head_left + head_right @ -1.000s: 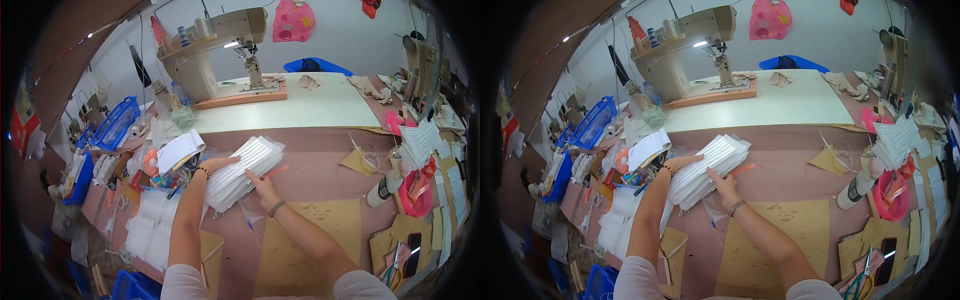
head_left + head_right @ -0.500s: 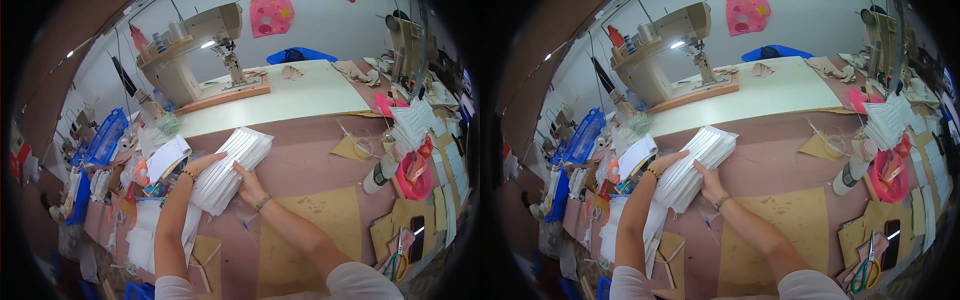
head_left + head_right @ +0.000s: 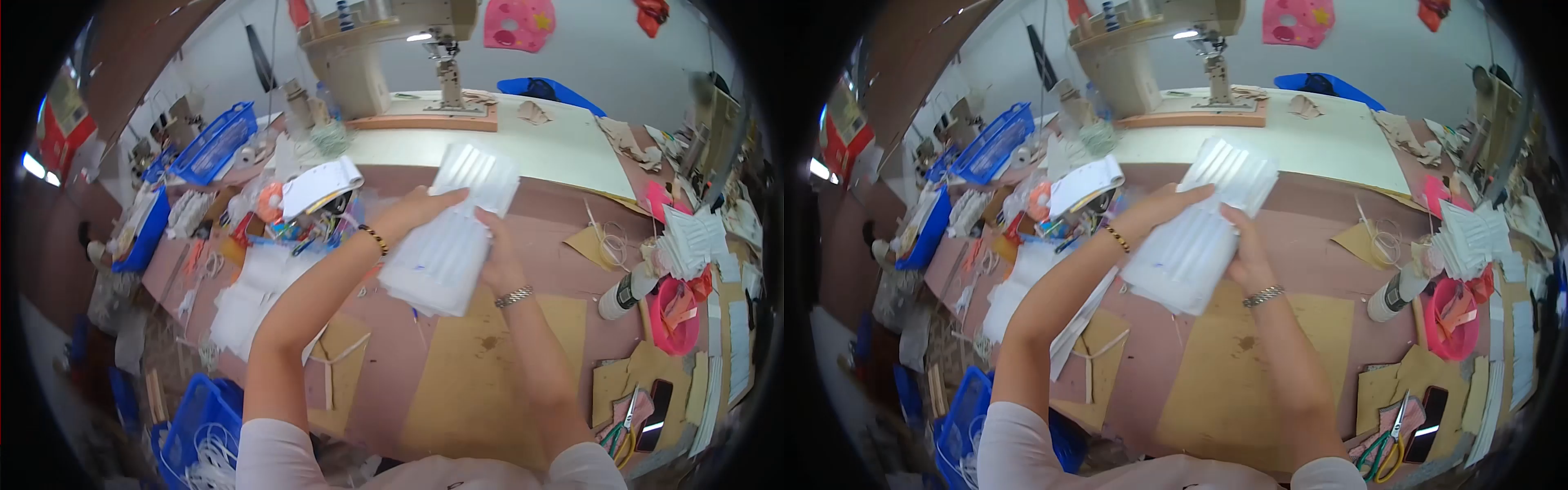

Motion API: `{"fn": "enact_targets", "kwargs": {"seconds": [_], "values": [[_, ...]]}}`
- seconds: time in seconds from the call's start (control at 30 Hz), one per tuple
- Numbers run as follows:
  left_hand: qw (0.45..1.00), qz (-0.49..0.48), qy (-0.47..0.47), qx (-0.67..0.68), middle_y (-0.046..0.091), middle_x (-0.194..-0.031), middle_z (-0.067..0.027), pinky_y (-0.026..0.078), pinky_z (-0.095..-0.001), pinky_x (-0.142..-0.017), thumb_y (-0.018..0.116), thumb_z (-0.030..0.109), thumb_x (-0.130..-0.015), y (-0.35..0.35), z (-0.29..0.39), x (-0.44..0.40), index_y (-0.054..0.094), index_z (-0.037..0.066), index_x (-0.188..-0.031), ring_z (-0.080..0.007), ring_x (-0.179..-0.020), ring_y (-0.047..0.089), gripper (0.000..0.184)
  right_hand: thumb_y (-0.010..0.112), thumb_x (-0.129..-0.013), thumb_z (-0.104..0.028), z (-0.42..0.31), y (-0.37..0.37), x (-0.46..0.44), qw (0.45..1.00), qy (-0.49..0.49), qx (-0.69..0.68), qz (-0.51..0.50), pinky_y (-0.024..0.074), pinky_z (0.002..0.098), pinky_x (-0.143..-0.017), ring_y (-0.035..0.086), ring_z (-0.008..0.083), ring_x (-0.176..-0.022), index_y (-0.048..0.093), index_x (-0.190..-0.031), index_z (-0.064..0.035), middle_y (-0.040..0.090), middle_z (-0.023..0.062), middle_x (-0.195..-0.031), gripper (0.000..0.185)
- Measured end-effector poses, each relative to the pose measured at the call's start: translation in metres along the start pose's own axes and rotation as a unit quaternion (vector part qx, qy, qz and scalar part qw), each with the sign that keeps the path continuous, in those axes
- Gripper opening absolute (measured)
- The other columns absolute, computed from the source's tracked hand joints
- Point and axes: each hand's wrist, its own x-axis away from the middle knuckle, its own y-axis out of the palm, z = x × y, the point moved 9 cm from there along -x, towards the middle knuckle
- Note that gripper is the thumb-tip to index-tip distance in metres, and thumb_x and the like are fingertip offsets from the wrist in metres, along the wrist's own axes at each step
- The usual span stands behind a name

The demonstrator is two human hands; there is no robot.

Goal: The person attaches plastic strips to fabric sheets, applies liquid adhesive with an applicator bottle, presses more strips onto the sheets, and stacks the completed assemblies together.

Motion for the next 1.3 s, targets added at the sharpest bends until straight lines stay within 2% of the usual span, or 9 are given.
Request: {"fn": "enact_targets", "kwargs": {"seconds": [0.13,0.23,0.3,0.5,0.63,0.73,0.97,1.1,1.3], "values": [[0.997,-0.047,0.041,-0.047,0.059,-0.116,-0.0265,0.053,-0.0361,-0.078,0.060,0.064,-0.079,0.037,0.007,0.043,0.046,-0.015,-0.125,-0.0307,-0.097,0.065,0.092,0.063,-0.081,-0.024,-0.016,-0.034,0.053,0.999,0.003,0.030,0.024,0.0479,0.0375,-0.095,0.057,0.0257,-0.109,0.047,-0.127,0.0012,0.057,0.0156,-0.120,0.054],[0.990,0.055,0.092,0.095,0.052,-0.128,-0.0258,0.048,-0.0374,-0.090,0.053,0.063,-0.084,0.052,-0.024,0.063,0.040,-0.012,-0.131,-0.0288,-0.113,0.057,0.090,0.061,-0.082,-0.025,-0.023,-0.036,0.108,0.998,0.029,0.033,0.039,0.0504,0.0365,-0.091,0.061,0.0252,-0.103,0.048,-0.126,0.0018,0.060,0.0147,-0.116,0.053],[0.953,0.002,-0.022,0.301,0.048,-0.134,-0.0218,0.041,-0.0371,-0.098,0.043,0.060,-0.091,0.083,-0.048,0.089,0.040,-0.007,-0.134,-0.0261,-0.123,0.046,0.080,0.060,-0.082,-0.026,-0.018,-0.051,0.125,0.998,0.039,0.041,0.029,0.0509,0.0364,-0.090,0.061,0.0250,-0.102,0.048,-0.126,0.0019,0.060,0.0147,-0.116,0.052],[0.906,-0.089,0.043,0.412,0.048,-0.136,-0.0164,0.041,-0.0385,-0.098,0.034,0.057,-0.096,0.147,-0.075,0.108,0.036,0.006,-0.142,-0.0267,-0.121,0.048,0.069,0.058,-0.083,-0.027,0.016,-0.090,0.156,0.992,0.078,0.063,0.076,0.0526,0.0361,-0.087,0.063,0.0249,-0.099,0.050,-0.124,0.0018,0.062,0.0145,-0.113,0.050],[0.991,0.110,0.041,-0.072,0.063,-0.113,-0.0182,0.047,-0.0361,-0.088,0.056,0.045,-0.090,0.056,-0.148,0.078,0.064,0.004,-0.115,-0.0234,-0.108,0.059,0.049,0.058,-0.082,-0.027,0.013,-0.099,0.174,0.991,0.065,0.074,0.087,0.0531,0.0354,-0.084,0.063,0.0240,-0.097,0.052,-0.122,0.0021,0.063,0.0135,-0.110,0.050],[0.871,0.397,0.134,-0.257,0.064,-0.097,-0.0196,0.049,-0.0449,-0.079,0.054,0.030,-0.089,-0.025,-0.176,0.061,0.067,0.006,-0.101,-0.0361,-0.091,0.061,0.030,0.059,-0.081,-0.028,0.012,-0.104,0.187,0.991,0.074,0.068,0.093,0.0534,0.0343,-0.082,0.063,0.0230,-0.095,0.053,-0.120,0.0021,0.063,0.0131,-0.109,0.050],[0.846,0.368,0.113,-0.368,0.063,-0.091,-0.0187,0.049,-0.0470,-0.076,0.057,0.020,-0.086,-0.054,-0.184,0.017,0.066,0.004,-0.090,-0.0358,-0.086,0.061,0.018,0.058,-0.081,-0.030,0.006,-0.126,0.190,0.993,0.037,0.077,0.076,0.0536,0.0331,-0.081,0.065,0.0225,-0.091,0.055,-0.118,0.0029,0.065,0.0131,-0.105,0.050],[0.940,0.296,0.141,-0.091,0.064,-0.083,-0.0101,0.050,-0.0343,-0.069,0.063,0.014,-0.085,-0.042,-0.171,0.021,0.061,0.003,-0.093,-0.0230,-0.077,0.063,0.014,0.058,-0.081,-0.030,-0.003,-0.114,0.195,0.995,0.024,0.063,0.077,0.0541,0.0335,-0.081,0.065,0.0225,-0.091,0.056,-0.117,0.0031,0.066,0.0133,-0.103,0.049],[0.933,0.016,0.115,0.340,0.066,-0.088,-0.0018,0.049,-0.0227,-0.069,0.065,0.010,-0.087,0.077,-0.136,0.090,0.058,0.005,-0.111,-0.0117,-0.081,0.062,0.025,0.057,-0.082,-0.030,0.010,-0.116,0.185,0.997,0.071,0.009,0.006,0.0541,0.0344,-0.082,0.065,0.0231,-0.093,0.056,-0.118,0.0026,0.065,0.0142,-0.106,0.049]]}}
